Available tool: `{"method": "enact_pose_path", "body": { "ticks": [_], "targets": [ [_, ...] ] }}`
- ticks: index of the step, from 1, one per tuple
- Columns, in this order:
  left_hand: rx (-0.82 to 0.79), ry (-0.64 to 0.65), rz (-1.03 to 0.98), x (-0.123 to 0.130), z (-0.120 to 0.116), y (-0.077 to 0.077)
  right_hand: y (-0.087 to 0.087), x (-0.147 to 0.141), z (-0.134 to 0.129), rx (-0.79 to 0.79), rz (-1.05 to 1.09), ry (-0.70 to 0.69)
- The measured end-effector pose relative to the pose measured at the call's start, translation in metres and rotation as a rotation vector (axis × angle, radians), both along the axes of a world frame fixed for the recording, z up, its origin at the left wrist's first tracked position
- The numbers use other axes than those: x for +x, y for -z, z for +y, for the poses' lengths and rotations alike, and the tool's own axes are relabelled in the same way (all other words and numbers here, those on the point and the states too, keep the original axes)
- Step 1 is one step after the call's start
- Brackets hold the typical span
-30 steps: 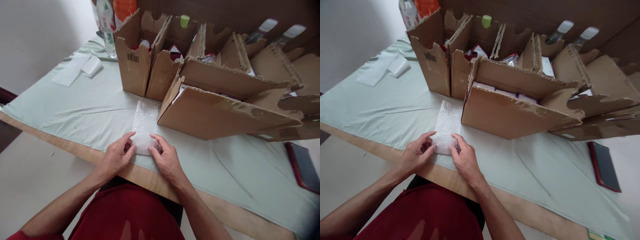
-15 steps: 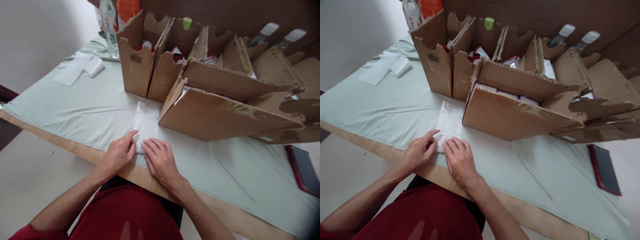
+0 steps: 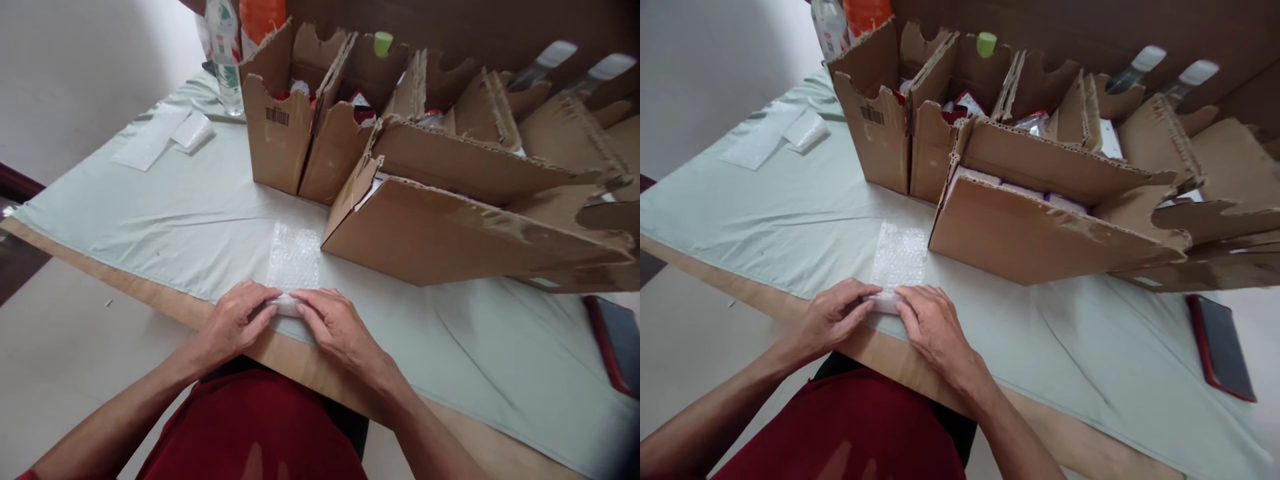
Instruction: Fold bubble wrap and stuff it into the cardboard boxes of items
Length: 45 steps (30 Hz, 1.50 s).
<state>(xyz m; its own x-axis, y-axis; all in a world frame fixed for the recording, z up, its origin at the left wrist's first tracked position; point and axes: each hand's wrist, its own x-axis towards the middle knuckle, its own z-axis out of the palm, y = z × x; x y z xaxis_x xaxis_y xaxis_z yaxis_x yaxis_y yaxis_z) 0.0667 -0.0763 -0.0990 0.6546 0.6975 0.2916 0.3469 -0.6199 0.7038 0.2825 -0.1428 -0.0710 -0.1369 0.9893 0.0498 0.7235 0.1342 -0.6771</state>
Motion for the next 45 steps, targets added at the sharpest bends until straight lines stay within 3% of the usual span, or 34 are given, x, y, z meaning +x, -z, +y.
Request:
{"method": "enact_pose_path", "body": {
  "ticks": [4, 7, 12, 16, 19, 21, 23, 26, 28, 32, 35, 38, 41, 43, 45],
  "targets": [
    [-0.058, -0.072, -0.009, 0.009, 0.008, 0.002, 0.008, 0.003, -0.013, 0.331, -0.197, 0.215],
    [-0.061, -0.067, -0.006, 0.015, 0.014, 0.001, 0.01, 0.003, -0.021, 0.464, -0.295, 0.178],
    [0.004, -0.109, 0.019, 0.018, 0.015, 0.004, 0.019, -0.002, -0.011, 0.354, -0.343, -0.037],
    [0.129, -0.085, -0.049, 0.008, 0.007, 0.002, 0.013, -0.001, -0.006, 0.297, -0.237, -0.034],
    [0.104, 0.042, -0.068, -0.001, 0.0, -0.001, 0.003, 0.003, -0.013, 0.141, -0.124, -0.038],
    [0.062, 0.044, -0.075, -0.001, -0.001, -0.001, 0.0, 0.005, -0.017, 0.062, -0.076, -0.015],
    [0.043, -0.021, -0.067, 0.004, 0.001, 0.002, 0.002, 0.005, -0.019, 0.092, -0.084, 0.055],
    [0.07, -0.095, -0.024, 0.017, 0.009, 0.007, 0.009, 0.003, -0.02, 0.299, -0.226, 0.18],
    [0.107, -0.12, 0.02, 0.025, 0.016, 0.009, 0.012, 0.0, -0.021, 0.387, -0.318, 0.188],
    [0.156, -0.181, 0.089, 0.032, 0.023, 0.007, 0.017, -0.003, -0.018, 0.328, -0.387, 0.07],
    [0.136, -0.162, 0.006, 0.028, 0.018, 0.003, 0.017, -0.001, -0.015, 0.294, -0.324, 0.067],
    [0.073, -0.123, -0.082, 0.016, 0.005, -0.001, 0.01, 0.001, -0.017, 0.199, -0.179, 0.101],
    [-0.053, -0.201, -0.096, 0.006, -0.01, -0.005, 0.002, 0.002, -0.018, 0.047, -0.089, 0.14],
    [-0.241, -0.289, -0.15, 0.005, -0.02, -0.007, 0.0, 0.001, -0.017, -0.007, -0.075, 0.182],
    [-0.534, -0.33, -0.261, 0.008, -0.027, -0.011, 0.003, 0.001, -0.014, -0.003, -0.1, 0.228]
  ]
}}
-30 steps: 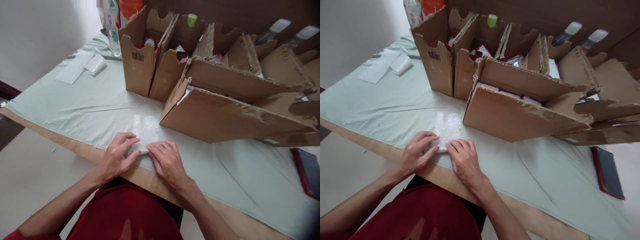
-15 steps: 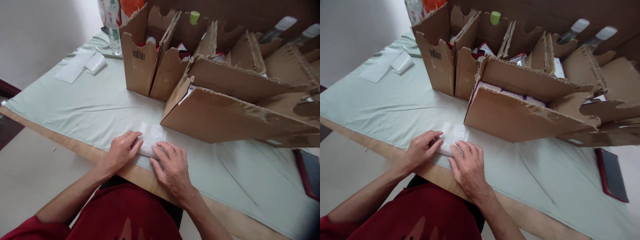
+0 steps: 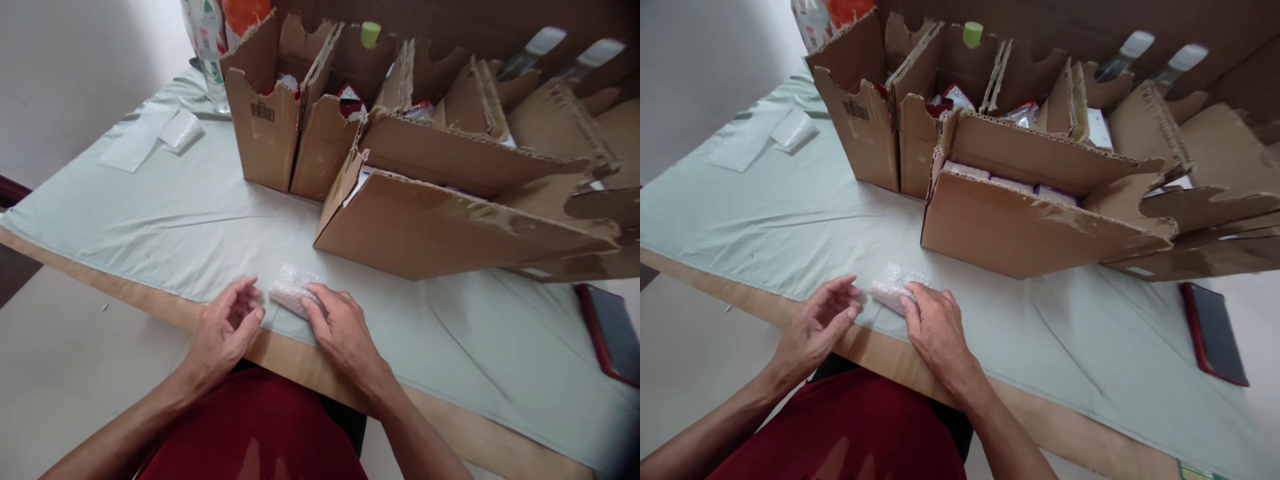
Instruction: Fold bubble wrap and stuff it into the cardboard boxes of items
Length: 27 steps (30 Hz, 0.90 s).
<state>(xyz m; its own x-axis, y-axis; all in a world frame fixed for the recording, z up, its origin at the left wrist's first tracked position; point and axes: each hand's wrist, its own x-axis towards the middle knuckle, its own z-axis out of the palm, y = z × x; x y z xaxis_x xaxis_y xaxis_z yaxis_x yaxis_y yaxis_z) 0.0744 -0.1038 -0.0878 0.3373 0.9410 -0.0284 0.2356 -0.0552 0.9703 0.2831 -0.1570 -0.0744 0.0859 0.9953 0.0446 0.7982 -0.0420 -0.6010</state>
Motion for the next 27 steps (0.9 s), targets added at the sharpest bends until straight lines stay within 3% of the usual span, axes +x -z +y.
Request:
{"method": "enact_pose_path", "body": {
  "ticks": [2, 4, 9, 15, 18, 22, 27],
  "targets": [
    [-0.281, -0.002, -0.166, 0.007, -0.005, -0.005, 0.007, -0.001, 0.002, 0.045, -0.071, 0.039],
    [-0.465, -0.014, -0.285, 0.014, -0.007, -0.009, 0.014, -0.001, 0.003, 0.099, -0.164, 0.075],
    [-0.579, -0.102, -0.378, 0.022, -0.012, -0.015, 0.021, 0.001, 0.002, 0.116, -0.279, 0.14],
    [-0.804, -0.142, -0.492, 0.027, -0.022, -0.022, 0.003, 0.006, -0.006, -0.087, 0.052, 0.125],
    [-0.817, -0.145, -0.574, 0.037, -0.025, -0.023, -0.005, 0.003, -0.018, -0.148, 0.349, 0.148],
    [-0.772, -0.011, -0.612, 0.053, -0.03, -0.018, -0.006, -0.005, -0.039, -0.173, 0.626, 0.131],
    [-0.663, 0.108, -0.512, 0.059, -0.031, -0.017, -0.003, 0.003, -0.058, 0.009, 0.403, 0.199]
  ]
}}
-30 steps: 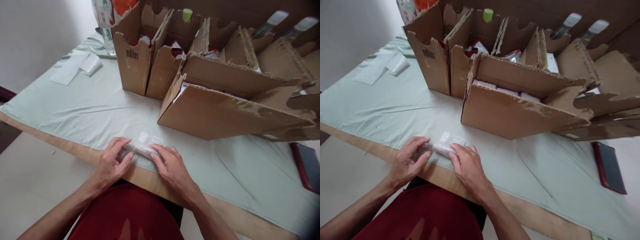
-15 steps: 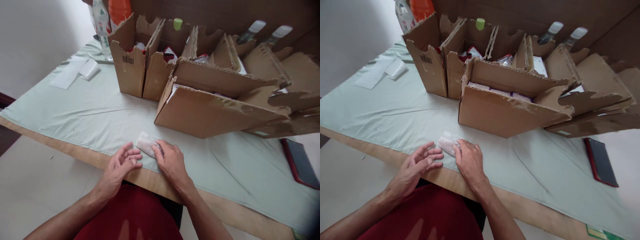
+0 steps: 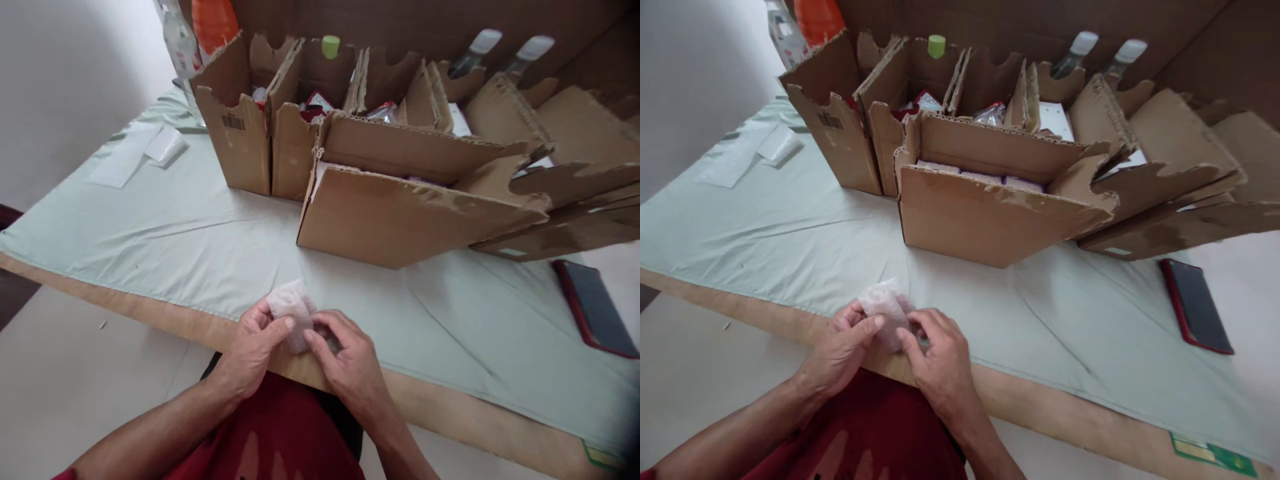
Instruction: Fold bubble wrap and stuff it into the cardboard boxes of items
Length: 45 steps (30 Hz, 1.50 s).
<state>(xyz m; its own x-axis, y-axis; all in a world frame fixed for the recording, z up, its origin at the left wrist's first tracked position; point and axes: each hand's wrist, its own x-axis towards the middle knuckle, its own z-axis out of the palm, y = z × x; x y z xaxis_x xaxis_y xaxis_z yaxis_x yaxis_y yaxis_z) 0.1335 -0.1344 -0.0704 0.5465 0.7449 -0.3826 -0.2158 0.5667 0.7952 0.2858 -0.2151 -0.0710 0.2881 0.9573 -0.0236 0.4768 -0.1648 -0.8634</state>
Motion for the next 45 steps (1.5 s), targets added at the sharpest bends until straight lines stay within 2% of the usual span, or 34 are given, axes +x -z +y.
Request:
{"method": "enact_pose_path", "body": {
  "ticks": [3, 6, 9, 13, 17, 21, 23, 25, 29, 31, 35, 39, 42, 45],
  "targets": [
    [0.255, 0.129, 0.151, 0.0, 0.002, -0.009, -0.008, 0.017, -0.003, 0.074, -0.016, 0.041],
    [0.448, 0.312, 0.295, 0.003, 0.001, -0.016, -0.02, 0.027, -0.002, 0.118, -0.01, -0.06],
    [0.474, 0.413, 0.344, 0.009, -0.002, -0.015, -0.028, 0.029, -0.001, 0.222, -0.02, -0.089],
    [0.446, 0.506, 0.336, 0.015, -0.005, -0.005, -0.032, 0.033, -0.007, 0.299, 0.027, 0.043],
    [0.392, 0.64, 0.329, 0.018, -0.002, 0.001, -0.04, 0.05, -0.019, 0.175, -0.013, 0.042],
    [0.519, 0.758, 0.36, 0.02, 0.005, -0.002, -0.053, 0.067, -0.026, -0.026, -0.114, -0.141],
    [0.578, 0.826, 0.381, 0.023, 0.01, -0.004, -0.057, 0.072, -0.026, -0.073, -0.16, -0.234],
    [0.603, 0.866, 0.407, 0.028, 0.013, -0.005, -0.057, 0.075, -0.025, -0.096, -0.187, -0.251],
    [0.551, 0.849, 0.412, 0.036, 0.019, -0.004, -0.048, 0.081, -0.025, -0.114, -0.101, -0.126],
    [0.412, 0.815, 0.327, 0.036, 0.021, -0.003, -0.041, 0.084, -0.026, -0.092, 0.039, -0.079],
    [0.101, 0.701, 0.027, 0.031, 0.022, -0.005, -0.027, 0.085, -0.024, 0.02, 0.368, -0.077],
    [0.028, 0.612, -0.088, 0.029, 0.014, -0.005, -0.02, 0.068, -0.012, -0.01, 0.493, -0.064],
    [-0.019, 0.598, -0.124, 0.026, 0.007, -0.001, -0.022, 0.053, -0.007, -0.036, 0.606, -0.064],
    [0.0, 0.541, -0.089, 0.016, 0.01, 0.006, -0.028, 0.046, -0.007, 0.048, 0.479, 0.083]
  ]
}}
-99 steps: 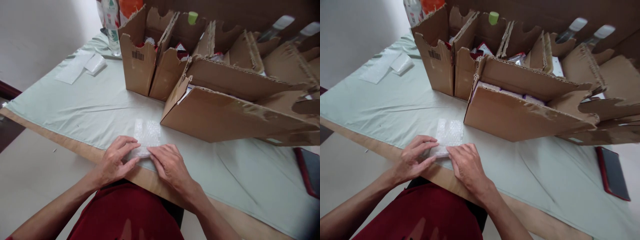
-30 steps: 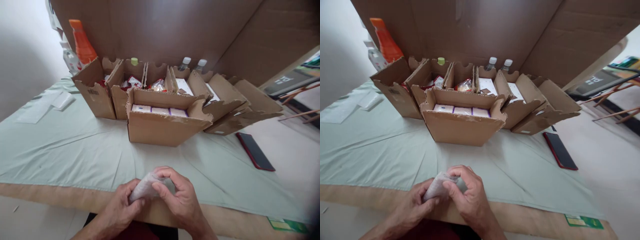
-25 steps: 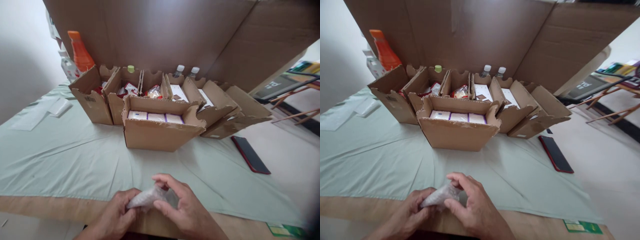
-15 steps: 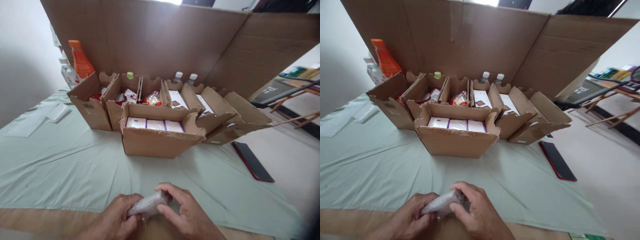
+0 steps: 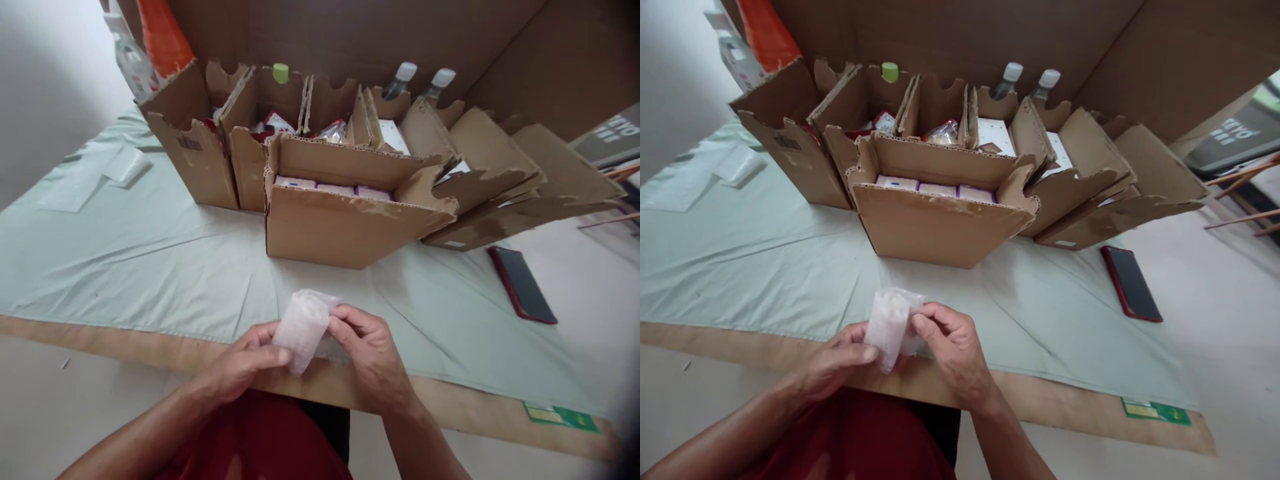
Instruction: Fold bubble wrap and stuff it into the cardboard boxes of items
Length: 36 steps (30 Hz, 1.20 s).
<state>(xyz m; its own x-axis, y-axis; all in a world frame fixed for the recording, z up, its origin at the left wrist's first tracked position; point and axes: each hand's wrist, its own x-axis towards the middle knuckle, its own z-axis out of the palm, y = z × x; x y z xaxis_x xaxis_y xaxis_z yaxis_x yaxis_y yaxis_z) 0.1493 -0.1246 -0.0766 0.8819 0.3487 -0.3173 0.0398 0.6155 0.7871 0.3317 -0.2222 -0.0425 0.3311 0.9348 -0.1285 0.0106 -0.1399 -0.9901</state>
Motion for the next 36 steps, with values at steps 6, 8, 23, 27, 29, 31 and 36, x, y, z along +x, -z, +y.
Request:
{"method": "enact_pose_path", "body": {
  "ticks": [6, 8, 23, 27, 29, 31, 36],
  "targets": [
    [0.228, -0.382, 0.07, -0.037, 0.027, 0.01, -0.009, 0.0, -0.003, 0.036, -0.443, 0.2],
    [0.384, -0.46, 0.107, -0.047, 0.036, 0.005, -0.012, -0.001, -0.002, 0.082, -0.569, 0.18],
    [1.029, 0.208, 0.024, 0.01, 0.083, -0.062, -0.068, -0.002, 0.001, 0.291, -0.938, 0.142],
    [0.892, 0.39, 0.239, -0.019, 0.1, -0.035, -0.051, 0.016, -0.012, 0.199, -0.86, 0.371],
    [0.823, 0.389, 0.29, -0.037, 0.108, -0.03, -0.041, 0.024, -0.019, 0.145, -0.789, 0.469],
    [0.729, 0.352, 0.292, -0.049, 0.116, -0.029, -0.032, 0.031, -0.024, 0.09, -0.713, 0.544],
    [0.679, 0.236, 0.396, -0.045, 0.125, -0.027, -0.003, 0.043, -0.029, -0.014, -0.61, 0.671]
  ]
}}
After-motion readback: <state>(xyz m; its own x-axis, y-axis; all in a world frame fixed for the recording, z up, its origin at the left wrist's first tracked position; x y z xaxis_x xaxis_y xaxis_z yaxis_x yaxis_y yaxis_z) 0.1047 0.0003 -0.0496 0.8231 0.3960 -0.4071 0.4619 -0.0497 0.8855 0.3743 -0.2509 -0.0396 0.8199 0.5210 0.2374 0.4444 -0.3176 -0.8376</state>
